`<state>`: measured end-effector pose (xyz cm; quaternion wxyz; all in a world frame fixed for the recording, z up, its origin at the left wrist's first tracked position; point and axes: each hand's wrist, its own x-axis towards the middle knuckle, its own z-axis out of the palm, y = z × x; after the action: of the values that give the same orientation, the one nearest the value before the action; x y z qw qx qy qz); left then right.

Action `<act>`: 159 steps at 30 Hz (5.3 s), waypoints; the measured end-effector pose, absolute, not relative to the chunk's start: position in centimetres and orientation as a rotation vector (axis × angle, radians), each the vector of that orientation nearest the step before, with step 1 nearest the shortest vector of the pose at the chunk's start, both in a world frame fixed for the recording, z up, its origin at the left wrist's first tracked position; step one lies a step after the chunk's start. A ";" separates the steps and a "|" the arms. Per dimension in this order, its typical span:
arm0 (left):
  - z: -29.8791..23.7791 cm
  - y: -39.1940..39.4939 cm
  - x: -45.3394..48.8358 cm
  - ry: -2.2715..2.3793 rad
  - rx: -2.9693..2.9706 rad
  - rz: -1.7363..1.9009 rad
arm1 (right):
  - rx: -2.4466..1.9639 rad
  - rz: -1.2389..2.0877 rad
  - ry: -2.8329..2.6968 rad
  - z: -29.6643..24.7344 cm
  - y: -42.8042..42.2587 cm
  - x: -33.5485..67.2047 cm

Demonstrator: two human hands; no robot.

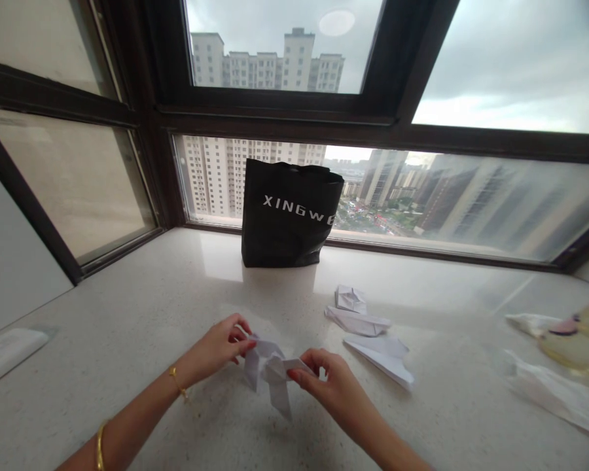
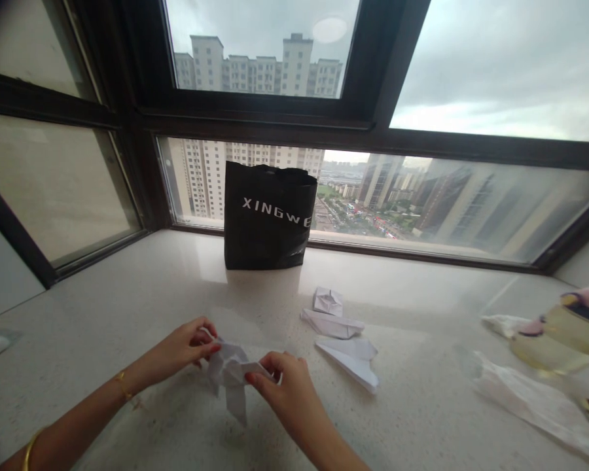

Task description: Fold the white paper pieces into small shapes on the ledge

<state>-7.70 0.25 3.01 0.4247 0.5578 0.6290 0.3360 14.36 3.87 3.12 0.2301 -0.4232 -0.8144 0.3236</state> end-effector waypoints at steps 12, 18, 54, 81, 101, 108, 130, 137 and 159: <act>4.6 -2.2 -3.2 1.315 1.441 0.887 | -1.204 0.908 -2.232 2.0 4.7 15.0; 4.5 -2.5 -2.1 1.442 1.748 0.827 | -1.083 0.691 -2.173 2.0 4.0 15.9; 0.8 -2.0 4.9 1.245 2.101 0.661 | -1.996 0.179 -2.354 -0.1 5.4 25.9; 0.7 -2.1 -1.1 1.654 2.217 0.609 | -0.848 0.209 -2.644 1.4 2.3 18.2; -2.8 -1.5 -3.8 1.780 2.394 0.527 | -0.440 -0.046 -2.772 -6.6 4.8 16.6; -3.0 -1.4 -4.0 1.751 2.423 0.629 | -0.382 -0.157 -2.741 -7.0 5.2 16.9; -2.7 -0.2 4.1 1.416 2.573 0.524 | -1.615 0.424 -2.077 1.1 19.4 22.4; -1.5 1.8 6.0 1.652 2.327 0.688 | -1.380 0.698 -2.214 0.9 15.7 14.8; 1.6 5.5 -2.6 2.025 2.143 0.513 | -1.046 1.144 -2.023 2.6 12.0 17.1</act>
<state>-2.63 5.54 1.60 0.0742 0.7141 0.6747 0.1710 17.11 12.02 2.59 0.2921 -0.3926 -0.7591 0.4294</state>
